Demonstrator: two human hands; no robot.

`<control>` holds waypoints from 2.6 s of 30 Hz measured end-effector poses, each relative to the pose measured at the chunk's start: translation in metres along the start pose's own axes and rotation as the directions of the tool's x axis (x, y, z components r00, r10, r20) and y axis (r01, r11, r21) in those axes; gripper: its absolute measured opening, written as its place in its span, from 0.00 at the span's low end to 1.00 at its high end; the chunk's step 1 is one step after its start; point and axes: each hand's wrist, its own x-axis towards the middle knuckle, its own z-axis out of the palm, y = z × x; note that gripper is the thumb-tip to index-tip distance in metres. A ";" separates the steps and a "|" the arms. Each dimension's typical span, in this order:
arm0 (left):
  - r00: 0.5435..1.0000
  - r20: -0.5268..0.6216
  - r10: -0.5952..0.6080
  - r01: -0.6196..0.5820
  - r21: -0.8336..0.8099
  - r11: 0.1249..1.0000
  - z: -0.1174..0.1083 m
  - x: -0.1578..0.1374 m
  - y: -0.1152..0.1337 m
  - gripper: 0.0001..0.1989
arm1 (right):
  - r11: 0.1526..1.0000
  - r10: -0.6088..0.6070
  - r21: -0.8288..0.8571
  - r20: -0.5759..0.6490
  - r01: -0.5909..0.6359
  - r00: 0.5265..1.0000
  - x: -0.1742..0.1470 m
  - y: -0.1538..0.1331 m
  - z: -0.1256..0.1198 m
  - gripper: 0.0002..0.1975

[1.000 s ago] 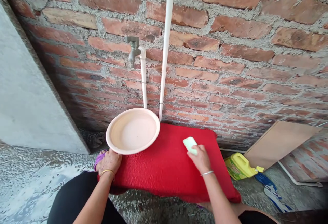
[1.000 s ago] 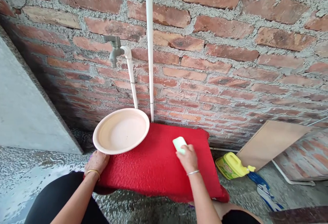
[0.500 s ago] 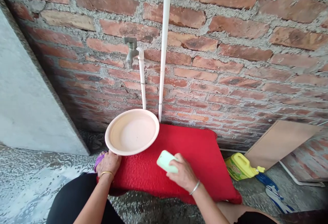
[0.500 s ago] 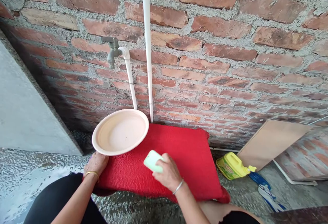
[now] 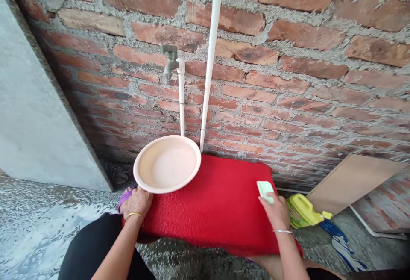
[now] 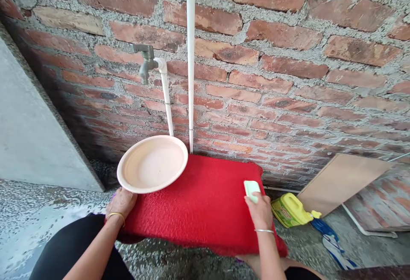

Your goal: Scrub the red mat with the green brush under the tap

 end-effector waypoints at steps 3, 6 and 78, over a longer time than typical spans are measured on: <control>0.998 0.061 -0.009 0.010 -0.024 1.000 -0.006 -0.005 0.004 0.30 | 0.982 0.175 -0.061 -0.096 -0.181 0.980 0.004 0.036 -0.014 0.19; 0.997 0.078 0.002 0.000 -0.016 1.000 -0.010 -0.007 0.006 0.30 | 0.996 0.083 0.036 -0.083 -0.080 0.993 -0.007 0.014 -0.003 0.18; 1.000 0.003 0.026 -0.026 -0.015 1.000 0.007 -0.001 -0.005 0.29 | 0.997 0.069 0.038 -0.021 -0.068 0.997 0.033 -0.028 -0.013 0.15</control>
